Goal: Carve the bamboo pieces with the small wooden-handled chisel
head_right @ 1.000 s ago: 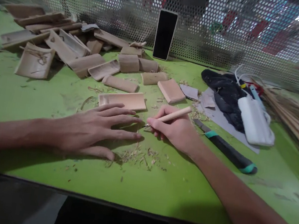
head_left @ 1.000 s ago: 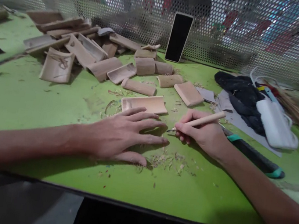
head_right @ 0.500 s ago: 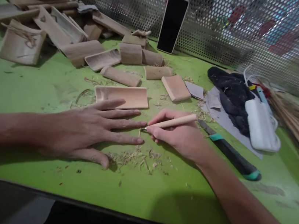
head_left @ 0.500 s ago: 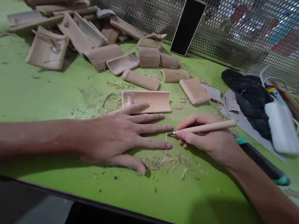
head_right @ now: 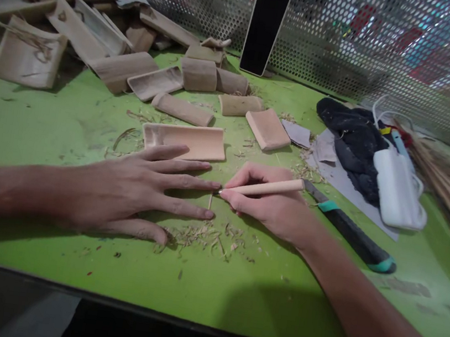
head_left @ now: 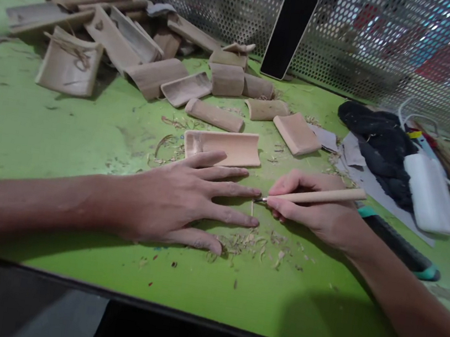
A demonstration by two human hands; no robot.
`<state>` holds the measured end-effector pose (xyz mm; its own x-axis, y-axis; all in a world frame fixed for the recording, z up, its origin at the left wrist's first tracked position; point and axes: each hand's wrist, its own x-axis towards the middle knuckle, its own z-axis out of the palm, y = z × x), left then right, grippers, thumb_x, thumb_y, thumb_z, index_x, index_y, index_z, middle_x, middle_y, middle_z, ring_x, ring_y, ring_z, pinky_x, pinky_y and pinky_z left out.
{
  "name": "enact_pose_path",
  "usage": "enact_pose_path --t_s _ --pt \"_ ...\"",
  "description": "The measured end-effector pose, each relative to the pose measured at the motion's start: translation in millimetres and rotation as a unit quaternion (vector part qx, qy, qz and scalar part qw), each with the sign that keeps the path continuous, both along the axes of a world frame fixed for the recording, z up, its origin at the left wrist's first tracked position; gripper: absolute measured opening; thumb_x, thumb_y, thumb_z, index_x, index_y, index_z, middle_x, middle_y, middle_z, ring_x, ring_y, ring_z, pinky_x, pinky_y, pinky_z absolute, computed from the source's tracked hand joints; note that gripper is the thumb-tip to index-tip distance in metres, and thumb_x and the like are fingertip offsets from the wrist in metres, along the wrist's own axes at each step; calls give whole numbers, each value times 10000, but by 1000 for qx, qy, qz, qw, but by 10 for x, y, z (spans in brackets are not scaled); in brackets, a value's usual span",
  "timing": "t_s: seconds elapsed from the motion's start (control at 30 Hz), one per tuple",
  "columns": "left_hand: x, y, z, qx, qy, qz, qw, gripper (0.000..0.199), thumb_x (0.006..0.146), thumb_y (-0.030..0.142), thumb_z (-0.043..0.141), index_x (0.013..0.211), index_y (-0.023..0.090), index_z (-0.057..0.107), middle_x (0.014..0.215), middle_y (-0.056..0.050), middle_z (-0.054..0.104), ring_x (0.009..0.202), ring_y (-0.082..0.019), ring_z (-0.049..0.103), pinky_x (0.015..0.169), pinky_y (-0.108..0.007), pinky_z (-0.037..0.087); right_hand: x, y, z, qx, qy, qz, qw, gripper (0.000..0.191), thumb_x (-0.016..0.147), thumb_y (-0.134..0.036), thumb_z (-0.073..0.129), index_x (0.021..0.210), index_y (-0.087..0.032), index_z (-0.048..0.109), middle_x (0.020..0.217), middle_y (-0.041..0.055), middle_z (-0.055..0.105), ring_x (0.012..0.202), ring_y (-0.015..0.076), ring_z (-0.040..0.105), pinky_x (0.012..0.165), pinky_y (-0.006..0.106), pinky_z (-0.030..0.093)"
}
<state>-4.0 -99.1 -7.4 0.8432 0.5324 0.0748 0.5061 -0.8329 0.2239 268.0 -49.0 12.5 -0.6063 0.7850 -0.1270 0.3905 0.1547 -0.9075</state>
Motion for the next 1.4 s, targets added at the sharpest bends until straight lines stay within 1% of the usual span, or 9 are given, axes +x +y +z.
enact_pose_path --t_s 0.17,0.37,0.47,0.6,0.8,1.07,1.23,1.33,1.4 --pt "2 -5 1 5 7 1 1000 598 1014 668 394 1565 441 343 1691 58 209 1578 -304 160 1288 -574 15 5 -19 -7 -6 10 2 1000 185 859 -342 780 787 -191 701 656 18 651 537 118 514 452 233 381" --pt "-12 -7 13 1 17 3 1000 581 1027 652 377 1571 456 316 1696 82 167 1585 -280 127 1292 -540 -18 15 -16 -14 -19 10 -7 1000 149 848 -335 785 800 -210 721 745 56 704 589 153 583 477 261 422" --pt "-15 -6 16 -2 12 4 1000 576 1027 647 387 1568 458 322 1694 83 182 1583 -282 142 1294 -533 -6 8 -17 -9 -17 1 -15 1000 146 834 -345 794 798 -220 728 769 59 719 605 159 599 485 264 438" --pt "-14 -5 15 -3 -7 3 1000 573 1020 642 415 1559 463 341 1684 87 229 1573 -286 191 1300 -519 46 1 -25 -1 -11 -13 -33 999 173 812 -368 814 777 -225 724 751 54 710 578 155 580 459 268 416" --pt "-11 -6 10 -9 -19 6 1000 583 1017 639 425 1567 498 294 1669 101 280 1574 -279 198 1299 -512 91 18 -21 -30 -31 6 -22 999 189 834 -396 805 802 -231 717 758 58 705 619 184 610 474 287 435" --pt "-9 -9 11 -7 -30 7 999 573 1009 629 451 1553 492 335 1665 97 295 1563 -306 228 1289 -537 109 -11 -38 -8 -22 -5 -28 999 165 826 -341 801 775 -214 709 717 41 679 549 142 541 451 267 395" --pt "-2 -19 29 -8 -10 9 1000 577 1023 628 411 1570 473 311 1678 85 267 1570 -303 204 1289 -535 64 -47 -47 21 -32 3 -29 999 134 813 -245 779 716 -218 690 707 39 671 533 139 520 446 278 378" --pt "2 -22 37 -10 7 9 1000 586 1027 637 379 1581 486 264 1689 94 225 1581 -289 160 1287 -539 13 -61 -40 31 -22 5 -23 999 136 801 -226 788 705 -225 691 724 41 682 554 151 533 455 287 380" --pt "4 -22 41 -13 11 8 1000 589 1024 641 385 1580 490 263 1690 93 222 1583 -289 153 1286 -547 8 -65 -34 39 -15 0 -14 1000 142 796 -225 795 704 -231 687 721 33 679 555 151 535 455 290 385"
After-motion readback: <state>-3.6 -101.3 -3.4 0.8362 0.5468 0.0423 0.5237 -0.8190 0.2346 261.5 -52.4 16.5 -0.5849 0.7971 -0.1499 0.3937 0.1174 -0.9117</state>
